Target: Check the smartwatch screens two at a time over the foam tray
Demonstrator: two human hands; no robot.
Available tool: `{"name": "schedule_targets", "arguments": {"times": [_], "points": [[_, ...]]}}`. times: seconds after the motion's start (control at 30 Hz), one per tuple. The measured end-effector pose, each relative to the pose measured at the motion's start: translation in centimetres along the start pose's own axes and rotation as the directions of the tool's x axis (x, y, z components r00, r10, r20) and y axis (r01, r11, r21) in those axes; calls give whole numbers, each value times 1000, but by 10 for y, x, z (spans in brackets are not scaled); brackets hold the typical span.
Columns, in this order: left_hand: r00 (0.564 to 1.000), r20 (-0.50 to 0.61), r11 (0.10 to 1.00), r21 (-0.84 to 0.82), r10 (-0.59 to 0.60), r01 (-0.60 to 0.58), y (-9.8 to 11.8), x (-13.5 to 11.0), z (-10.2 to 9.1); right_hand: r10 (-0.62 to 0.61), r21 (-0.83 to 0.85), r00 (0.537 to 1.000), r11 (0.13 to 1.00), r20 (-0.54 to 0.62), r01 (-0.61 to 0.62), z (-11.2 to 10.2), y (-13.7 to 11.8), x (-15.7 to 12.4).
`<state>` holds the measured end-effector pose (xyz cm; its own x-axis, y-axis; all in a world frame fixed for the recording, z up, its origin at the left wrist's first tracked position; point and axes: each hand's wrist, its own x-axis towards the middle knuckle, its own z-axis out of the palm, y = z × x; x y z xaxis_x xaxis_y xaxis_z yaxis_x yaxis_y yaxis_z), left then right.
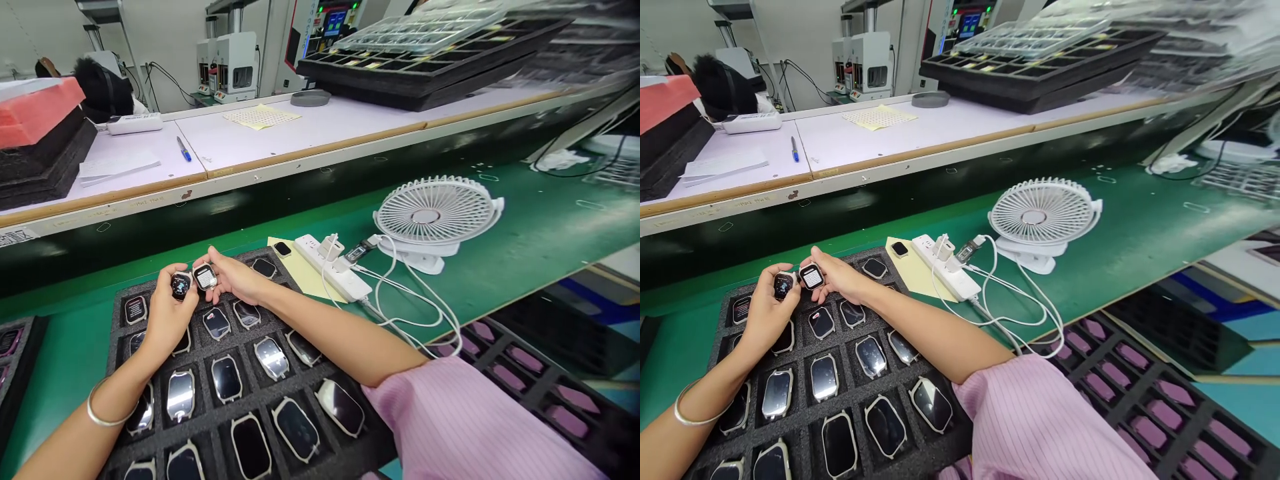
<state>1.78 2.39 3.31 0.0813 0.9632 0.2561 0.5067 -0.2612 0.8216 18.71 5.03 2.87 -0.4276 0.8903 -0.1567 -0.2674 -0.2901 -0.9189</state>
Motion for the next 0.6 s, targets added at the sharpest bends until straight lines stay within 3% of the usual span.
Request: {"name": "schedule_targets", "arguments": {"times": [0.6], "points": [[998,53,998,-52,-40,43,3,-2,0,-12,-4,1000,1000,-23,12,3,0,-6]]}}
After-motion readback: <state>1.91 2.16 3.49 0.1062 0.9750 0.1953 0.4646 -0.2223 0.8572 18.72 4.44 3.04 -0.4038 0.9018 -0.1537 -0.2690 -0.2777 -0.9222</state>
